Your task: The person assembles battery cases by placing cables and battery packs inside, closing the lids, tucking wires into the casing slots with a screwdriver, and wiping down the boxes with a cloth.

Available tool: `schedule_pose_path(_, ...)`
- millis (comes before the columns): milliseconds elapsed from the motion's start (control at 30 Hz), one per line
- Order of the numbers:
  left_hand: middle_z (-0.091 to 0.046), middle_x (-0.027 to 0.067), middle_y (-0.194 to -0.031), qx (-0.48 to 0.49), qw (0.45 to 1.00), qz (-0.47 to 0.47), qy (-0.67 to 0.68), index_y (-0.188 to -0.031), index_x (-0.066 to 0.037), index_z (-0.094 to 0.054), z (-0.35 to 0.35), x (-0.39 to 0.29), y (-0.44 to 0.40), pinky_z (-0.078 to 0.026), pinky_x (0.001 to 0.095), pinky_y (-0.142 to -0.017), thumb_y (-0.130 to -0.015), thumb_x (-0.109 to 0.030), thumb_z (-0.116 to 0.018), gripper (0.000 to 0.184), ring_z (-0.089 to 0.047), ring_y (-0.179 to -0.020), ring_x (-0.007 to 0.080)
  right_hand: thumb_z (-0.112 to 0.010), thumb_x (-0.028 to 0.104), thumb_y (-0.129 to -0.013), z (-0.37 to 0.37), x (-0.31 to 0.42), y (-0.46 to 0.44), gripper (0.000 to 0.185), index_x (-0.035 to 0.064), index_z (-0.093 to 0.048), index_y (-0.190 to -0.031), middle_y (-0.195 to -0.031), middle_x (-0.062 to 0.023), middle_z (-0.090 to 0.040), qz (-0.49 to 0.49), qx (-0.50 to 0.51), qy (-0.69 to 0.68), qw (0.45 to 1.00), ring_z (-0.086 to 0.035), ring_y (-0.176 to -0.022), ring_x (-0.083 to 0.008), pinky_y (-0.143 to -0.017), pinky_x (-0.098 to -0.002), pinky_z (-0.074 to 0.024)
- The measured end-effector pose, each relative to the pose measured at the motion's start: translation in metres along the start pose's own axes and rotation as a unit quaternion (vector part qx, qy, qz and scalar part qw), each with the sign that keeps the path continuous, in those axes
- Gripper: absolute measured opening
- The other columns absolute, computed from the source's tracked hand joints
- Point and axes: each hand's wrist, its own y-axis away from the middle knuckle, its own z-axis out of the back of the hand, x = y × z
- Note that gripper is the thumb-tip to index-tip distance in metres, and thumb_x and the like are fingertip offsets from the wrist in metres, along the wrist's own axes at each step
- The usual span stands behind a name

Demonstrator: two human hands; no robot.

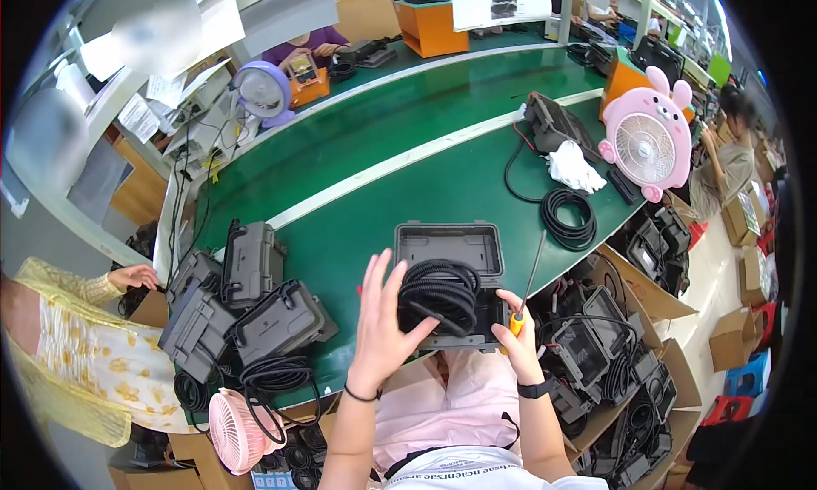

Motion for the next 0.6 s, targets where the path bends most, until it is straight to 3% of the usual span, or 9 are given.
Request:
schedule_pose_path(33,-0.051,0.0195,-0.144,0.029,1.0,-0.008,-0.007,-0.14,-0.008,-0.05,-0.006,0.003,-0.007,-0.038,0.0466,-0.112,-0.084,-0.018,-0.076,0.062,-0.045,-0.137,0.038,-0.064,0.001,-0.078,0.001,-0.003,0.0,0.054,0.0014,-0.058,-0.131,-0.132,-0.0087,-0.059,0.001,0.001,-0.001,1.0,-0.053,-0.122,-0.0172,-0.106,-0.0309,-0.0367)
schedule_pose_path(133,-0.058,0.0199,-0.127,0.171,0.984,-0.012,0.039,-0.133,-0.006,-0.054,-0.016,0.029,-0.017,-0.047,0.0433,-0.1,-0.074,0.005,-0.069,0.062,-0.056,-0.12,0.0377,-0.064,0.002,-0.078,0.0,-0.003,0.0,0.054,0.0011,-0.058,-0.131,-0.133,-0.0095,-0.059,0.003,0.003,-0.005,1.0,-0.051,-0.128,-0.0194,-0.11,-0.0323,-0.0334)
schedule_pose_path(233,-0.055,0.0152,-0.117,-0.008,0.996,-0.011,0.085,-0.127,-0.002,-0.053,-0.019,0.028,-0.012,-0.049,0.0375,-0.094,-0.071,0.013,-0.055,0.058,-0.058,-0.105,0.029,-0.065,0.003,-0.078,0.003,-0.01,-0.002,0.054,0.0014,-0.058,-0.131,-0.133,-0.0092,-0.059,0.007,0.006,-0.012,1.0,-0.05,-0.128,-0.02,-0.111,-0.0328,-0.0327)
schedule_pose_path(300,-0.045,0.0112,-0.136,-0.193,0.959,0.083,0.19,-0.14,-0.001,-0.041,-0.025,0.038,-0.006,-0.044,0.036,-0.102,-0.094,-0.003,-0.06,0.05,-0.049,-0.12,0.0236,-0.065,0.007,-0.077,0.003,-0.007,0.0,0.056,0.0011,-0.057,-0.132,-0.134,-0.0084,-0.057,-0.027,-0.001,-0.026,0.999,-0.049,-0.13,-0.0202,-0.113,-0.0335,-0.0306)
schedule_pose_path(400,-0.031,0.0178,-0.151,-0.343,0.902,0.162,0.207,-0.155,-0.003,-0.027,-0.011,0.032,-0.022,-0.033,0.0406,-0.113,-0.093,0.003,-0.059,0.07,-0.039,-0.135,0.0308,-0.064,0.012,-0.076,0.008,-0.011,0.003,0.06,0.0005,-0.054,-0.134,-0.137,-0.0086,-0.054,-0.039,-0.019,-0.028,0.999,-0.044,-0.134,-0.0205,-0.116,-0.034,-0.0261)
schedule_pose_path(467,-0.017,0.022,-0.159,-0.259,0.945,0.181,0.082,-0.158,-0.005,-0.02,-0.007,0.049,-0.004,-0.028,0.0444,-0.117,-0.091,0.001,-0.063,0.079,-0.028,-0.146,0.0357,-0.065,0.013,-0.075,0.011,-0.016,0.005,0.061,0.0009,-0.054,-0.134,-0.137,-0.0088,-0.053,-0.038,-0.028,-0.039,0.998,-0.043,-0.134,-0.0206,-0.117,-0.0341,-0.0252)
schedule_pose_path(500,-0.013,0.0171,-0.164,-0.168,0.97,0.172,-0.029,-0.159,-0.008,-0.021,-0.001,0.055,0.007,-0.026,0.0446,-0.119,-0.093,-0.001,-0.063,0.078,-0.025,-0.149,0.0328,-0.065,0.011,-0.076,0.011,-0.018,0.005,0.059,0.0011,-0.054,-0.134,-0.136,-0.0084,-0.054,-0.031,-0.03,-0.047,0.998,-0.045,-0.133,-0.0203,-0.115,-0.0336,-0.0273)
schedule_pose_path(533,-0.015,0.0182,-0.164,-0.14,0.975,0.145,-0.09,-0.156,-0.008,-0.03,0.001,0.045,0.016,-0.03,0.0463,-0.117,-0.089,0.001,-0.065,0.077,-0.023,-0.149,0.0368,-0.066,0.009,-0.077,0.012,-0.02,0.005,0.058,0.0013,-0.055,-0.134,-0.136,-0.0081,-0.055,-0.024,-0.033,-0.055,0.998,-0.047,-0.131,-0.02,-0.114,-0.0331,-0.0294)
schedule_pose_path(600,-0.037,0.0206,-0.154,-0.064,0.986,0.063,-0.141,-0.151,-0.006,-0.041,0.005,0.031,0.032,-0.036,0.0452,-0.114,-0.081,0.006,-0.068,0.075,-0.037,-0.143,0.0379,-0.067,0.007,-0.078,0.011,-0.021,0.006,0.057,0.0014,-0.055,-0.134,-0.135,-0.0081,-0.056,-0.022,-0.034,-0.072,0.997,-0.049,-0.129,-0.0199,-0.112,-0.0328,-0.0313)
